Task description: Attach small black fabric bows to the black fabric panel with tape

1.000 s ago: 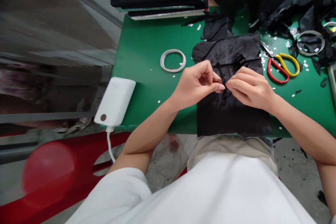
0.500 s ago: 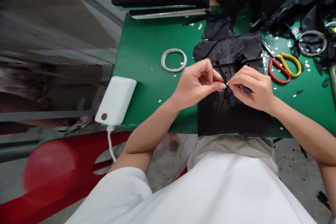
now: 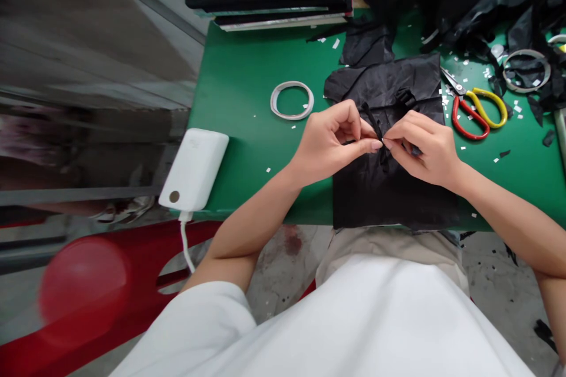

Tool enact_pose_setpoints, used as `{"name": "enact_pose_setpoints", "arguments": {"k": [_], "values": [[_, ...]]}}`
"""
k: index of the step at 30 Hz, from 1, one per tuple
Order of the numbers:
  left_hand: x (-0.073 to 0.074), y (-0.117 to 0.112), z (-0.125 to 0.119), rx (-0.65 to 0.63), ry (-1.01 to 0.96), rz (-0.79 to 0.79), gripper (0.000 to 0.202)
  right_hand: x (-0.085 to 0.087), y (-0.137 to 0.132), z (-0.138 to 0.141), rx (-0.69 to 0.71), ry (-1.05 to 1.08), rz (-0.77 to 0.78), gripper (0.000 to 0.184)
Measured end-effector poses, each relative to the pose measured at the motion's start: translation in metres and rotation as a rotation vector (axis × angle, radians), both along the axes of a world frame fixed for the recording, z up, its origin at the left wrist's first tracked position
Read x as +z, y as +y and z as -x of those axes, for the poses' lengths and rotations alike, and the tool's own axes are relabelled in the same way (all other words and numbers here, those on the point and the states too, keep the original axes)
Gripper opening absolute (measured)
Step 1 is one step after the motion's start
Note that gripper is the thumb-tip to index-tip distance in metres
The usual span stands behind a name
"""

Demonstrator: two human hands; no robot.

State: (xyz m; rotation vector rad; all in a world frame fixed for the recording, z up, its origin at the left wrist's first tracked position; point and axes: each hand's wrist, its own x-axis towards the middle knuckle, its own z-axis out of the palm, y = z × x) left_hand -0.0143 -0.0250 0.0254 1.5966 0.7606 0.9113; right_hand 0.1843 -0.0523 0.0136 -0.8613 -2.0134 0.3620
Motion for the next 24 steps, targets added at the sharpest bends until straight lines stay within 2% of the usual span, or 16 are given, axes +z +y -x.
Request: {"name": "enact_pose_setpoints", "arguments": {"k": [16,24], "values": [[-0.0007,-0.0035,-0.0015,0.058,0.078,-0.123,0.042,0.0027,-0.0020,0.0020,-0.028,0.017,0.102,0.013],[-0.0023,-0.0035,-0.0023,0.046,0.031,-0.051,0.041,0.0045,-0.0036,0.0024,-0.069,0.041,0.201,0.014]]}}
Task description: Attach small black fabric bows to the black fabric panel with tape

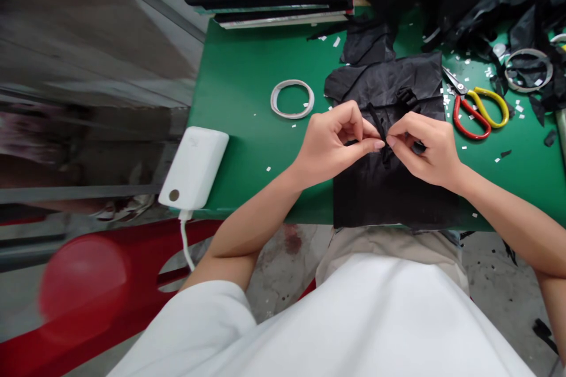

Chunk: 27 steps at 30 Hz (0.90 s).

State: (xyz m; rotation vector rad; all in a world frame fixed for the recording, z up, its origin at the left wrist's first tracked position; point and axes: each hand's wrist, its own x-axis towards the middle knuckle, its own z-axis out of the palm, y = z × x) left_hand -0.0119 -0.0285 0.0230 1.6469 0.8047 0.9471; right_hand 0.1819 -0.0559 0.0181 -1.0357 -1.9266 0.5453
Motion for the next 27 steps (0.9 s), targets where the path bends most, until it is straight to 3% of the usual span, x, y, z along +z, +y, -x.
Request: {"name": "enact_pose_setpoints", "arguments": {"k": [13,27], "values": [[0.0013,0.0014,0.0000,-0.031,-0.062,0.093,0.051,-0.0009,-0.0008,-0.0003,0.024,0.049,-0.019,0.013],[-0.0009,0.0018,-0.0007,-0.017,-0.053,0.094,0.047,-0.0061,0.0021,0.0004,0.059,0.118,0.106,0.011]]}}
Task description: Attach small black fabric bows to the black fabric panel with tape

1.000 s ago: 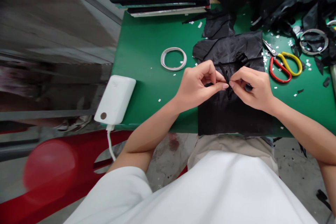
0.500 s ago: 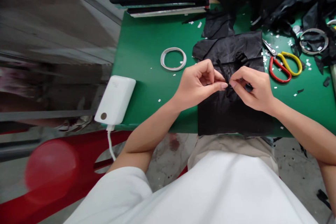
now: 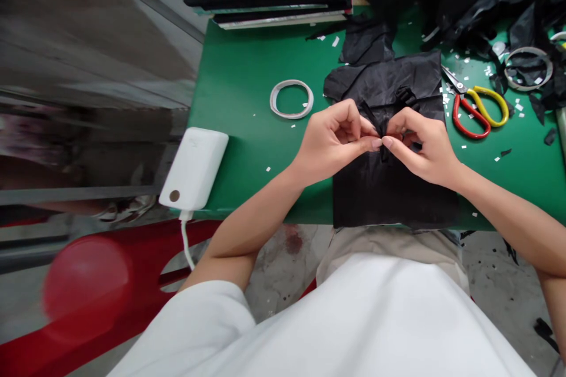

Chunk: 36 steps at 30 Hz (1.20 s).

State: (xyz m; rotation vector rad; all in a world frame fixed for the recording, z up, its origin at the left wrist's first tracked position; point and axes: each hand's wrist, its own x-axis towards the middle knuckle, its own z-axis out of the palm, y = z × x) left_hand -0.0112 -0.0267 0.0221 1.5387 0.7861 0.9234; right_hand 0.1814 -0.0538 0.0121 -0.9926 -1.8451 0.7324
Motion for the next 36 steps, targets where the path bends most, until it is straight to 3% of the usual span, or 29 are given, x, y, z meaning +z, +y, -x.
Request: {"name": "enact_pose_setpoints", "arguments": {"k": [9,18,23,27,32,36], "values": [[-0.001,-0.003,-0.001,0.016,-0.001,0.016,0.034,0.001,0.001,0.000,-0.002,-0.275,-0.241,0.023],[-0.002,-0.002,0.000,-0.002,0.029,0.025,0.044,0.004,0.000,0.002,0.026,-0.306,-0.189,0.022],[-0.002,0.002,0.000,-0.061,-0.037,0.046,0.054,0.005,-0.001,0.002,-0.028,-0.220,-0.193,0.025],[-0.009,0.003,-0.004,-0.035,-0.052,0.096,0.063,0.005,-0.001,0.003,-0.020,-0.148,-0.124,0.023],[-0.013,0.003,-0.006,-0.008,-0.081,0.152,0.063,0.007,-0.002,0.004,0.009,-0.099,-0.046,0.033],[-0.013,0.003,-0.007,-0.008,-0.125,0.156,0.063,0.009,-0.003,0.005,0.053,-0.030,-0.002,0.028]]}}
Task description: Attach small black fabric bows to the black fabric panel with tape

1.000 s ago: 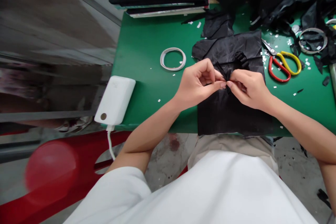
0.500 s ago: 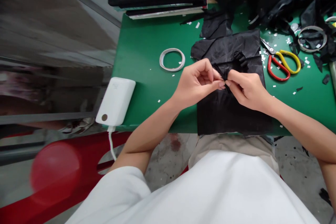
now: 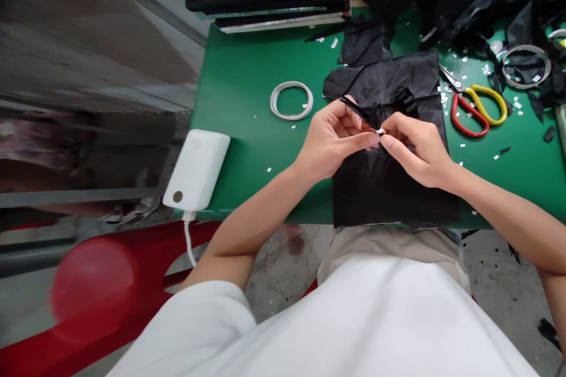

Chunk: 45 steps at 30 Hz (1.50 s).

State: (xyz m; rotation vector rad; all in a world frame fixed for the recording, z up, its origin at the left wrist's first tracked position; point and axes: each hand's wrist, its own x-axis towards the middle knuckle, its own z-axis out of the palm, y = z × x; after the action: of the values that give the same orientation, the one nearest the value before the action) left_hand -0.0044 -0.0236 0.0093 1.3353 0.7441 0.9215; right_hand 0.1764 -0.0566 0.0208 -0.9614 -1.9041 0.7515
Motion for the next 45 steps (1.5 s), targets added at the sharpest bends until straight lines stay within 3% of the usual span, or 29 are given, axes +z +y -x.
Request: {"name": "enact_pose_setpoints", "arguments": {"k": [6,13,21,30,36,45], "values": [[-0.002,-0.001,0.001,0.035,0.009,-0.105,0.054,-0.001,0.000,0.001,-0.071,0.054,0.078,0.018],[0.002,-0.002,0.002,0.024,0.056,-0.124,0.051,-0.003,0.000,0.001,-0.201,-0.028,-0.098,0.021],[0.004,-0.003,0.000,0.049,0.041,-0.098,0.046,-0.001,-0.002,-0.001,-0.155,-0.107,-0.137,0.019],[0.005,-0.006,0.000,0.080,0.094,-0.189,0.042,-0.004,-0.002,-0.003,-0.149,0.001,0.009,0.022],[0.002,-0.008,-0.002,0.118,0.090,-0.219,0.040,-0.006,-0.002,-0.004,-0.136,0.115,0.204,0.040],[0.004,-0.008,-0.001,0.108,0.059,-0.115,0.047,0.005,-0.003,0.002,-0.150,0.132,0.310,0.018]]}}
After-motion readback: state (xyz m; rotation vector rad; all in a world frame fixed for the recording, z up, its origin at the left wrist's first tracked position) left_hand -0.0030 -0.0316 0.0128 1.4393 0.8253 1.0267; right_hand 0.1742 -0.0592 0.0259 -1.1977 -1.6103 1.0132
